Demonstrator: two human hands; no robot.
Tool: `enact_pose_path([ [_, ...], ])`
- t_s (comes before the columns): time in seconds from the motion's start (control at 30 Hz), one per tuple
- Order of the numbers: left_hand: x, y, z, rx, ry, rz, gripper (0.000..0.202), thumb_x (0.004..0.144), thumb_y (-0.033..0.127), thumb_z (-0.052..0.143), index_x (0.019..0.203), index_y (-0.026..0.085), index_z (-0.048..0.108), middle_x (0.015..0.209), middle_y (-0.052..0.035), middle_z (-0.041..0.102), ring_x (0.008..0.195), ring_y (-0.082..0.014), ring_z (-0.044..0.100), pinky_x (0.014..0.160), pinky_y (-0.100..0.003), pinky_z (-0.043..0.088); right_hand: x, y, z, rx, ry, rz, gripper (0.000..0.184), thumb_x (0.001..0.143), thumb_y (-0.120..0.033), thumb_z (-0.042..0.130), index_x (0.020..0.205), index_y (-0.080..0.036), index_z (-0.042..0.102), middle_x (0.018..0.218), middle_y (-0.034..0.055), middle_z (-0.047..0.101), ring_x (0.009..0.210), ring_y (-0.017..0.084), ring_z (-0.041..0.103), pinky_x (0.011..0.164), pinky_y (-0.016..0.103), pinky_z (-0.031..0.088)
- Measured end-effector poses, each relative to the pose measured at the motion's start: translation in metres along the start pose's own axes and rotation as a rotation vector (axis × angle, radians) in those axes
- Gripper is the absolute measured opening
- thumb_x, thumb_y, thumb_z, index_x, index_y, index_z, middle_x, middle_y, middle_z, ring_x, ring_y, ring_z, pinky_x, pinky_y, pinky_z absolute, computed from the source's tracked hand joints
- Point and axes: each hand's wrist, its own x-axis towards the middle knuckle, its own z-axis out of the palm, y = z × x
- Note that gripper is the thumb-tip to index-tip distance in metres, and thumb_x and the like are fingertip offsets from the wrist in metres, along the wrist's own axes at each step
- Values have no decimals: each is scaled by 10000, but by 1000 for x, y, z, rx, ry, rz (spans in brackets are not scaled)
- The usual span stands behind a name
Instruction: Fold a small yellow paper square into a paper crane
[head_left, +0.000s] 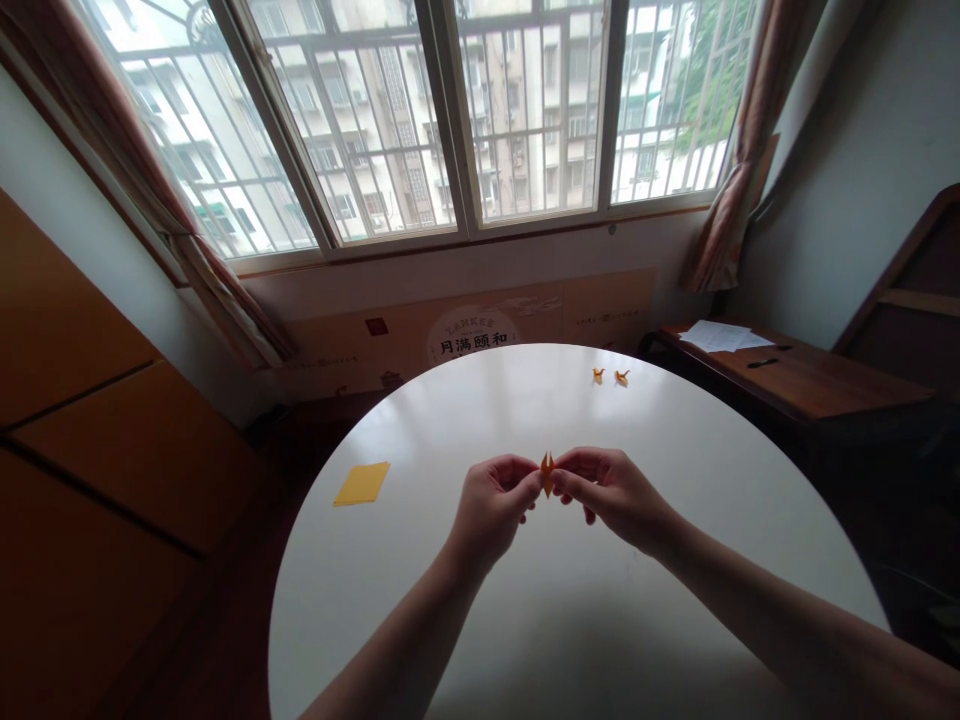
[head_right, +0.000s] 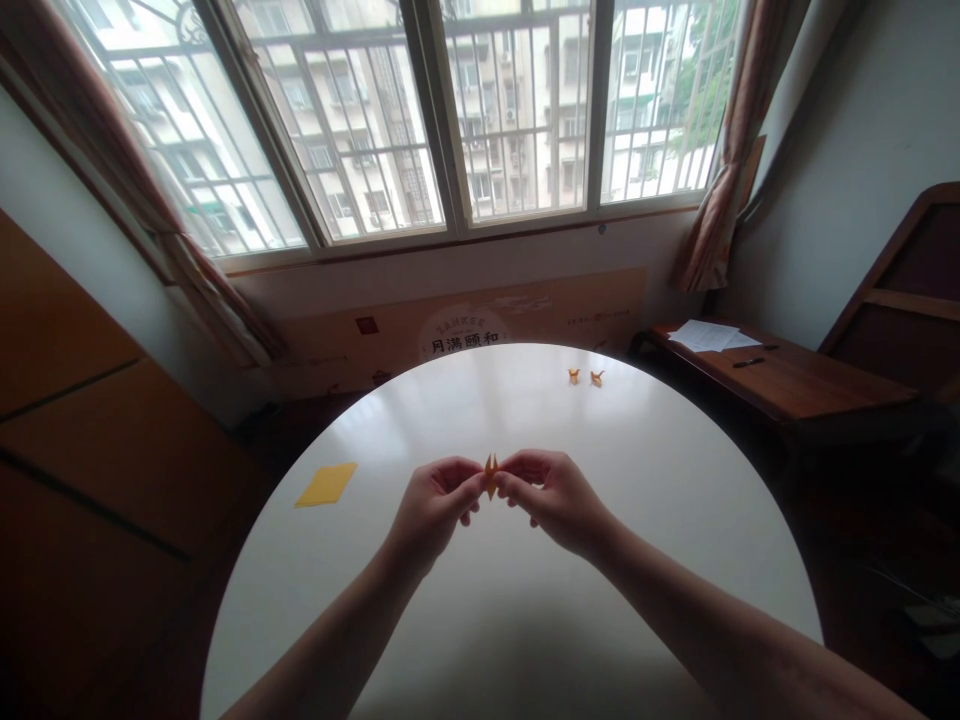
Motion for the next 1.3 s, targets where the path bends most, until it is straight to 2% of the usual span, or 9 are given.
enact_pose_path([
  [0.1,0,-1,1,-33,3,-8,323,719,435,775,752,117,724,528,6,583,458,-89,483,417,-186,386,0,2,3,47,1,-4,323,817,-472,737,920,-166,726,822,65,708,701,177,625,402,194,438],
  [0.2,1,-1,0,-31,-8,-11,330,726,444,776,739,119,724,536,-1,590,475,-94,491,421,-186,390,0,1,5,156,23,30,313,787,-453,774,892,-164,714,752,37,660,674,158,590,408,189,440],
  [0.37,0,1,-2,43,-19,77,306,775,425,748,756,119,736,588,-25,627,523,-110,522,448,-196,429,0,-5,5,333,27,106,262,764,-404,791,837,-176,685,721,13,625,694,160,598,427,186,452],
  [0.5,-2,5,-4,74,13,122,298,777,406,748,877,126,758,706,-62,704,578,-141,581,446,-208,455,-1,-7,4,267,32,57,276,775,-413,779,850,-172,666,801,48,696,728,189,666,426,198,474],
  [0.6,-2,6,-3,60,-14,107,308,777,397,756,918,122,760,727,-80,729,615,-167,630,447,-211,466,-3,-5,5,203,-10,14,288,806,-429,756,890,-168,669,822,61,726,698,188,689,428,209,481],
  [0.83,-4,7,-2,-26,-48,174,189,783,322,770,820,137,751,736,-60,695,609,-141,602,441,-197,464,-8,-3,7,151,22,-53,260,821,-404,770,890,-172,676,754,38,702,656,169,681,447,204,485],
  [0.93,-5,10,-2,-145,-94,197,167,781,309,786,791,148,744,778,-46,664,615,-131,605,452,-197,463,-9,-9,6,257,-28,-69,251,840,-410,757,884,-172,689,782,46,695,712,181,681,458,207,507],
  [1.13,-3,9,-4,-264,-168,206,172,786,323,803,792,155,764,906,-53,625,617,-102,593,497,-209,461,-9,-11,6,570,-180,122,217,847,-358,767,851,-178,645,795,36,694,727,168,673,430,177,513],
  [1.3,-2,6,-3,-283,-186,218,193,770,335,819,787,150,765,946,-57,603,658,-110,598,549,-226,507,-8,-6,9,679,-223,181,264,797,-327,822,834,-190,599,816,24,687,797,167,670,478,182,546],
])
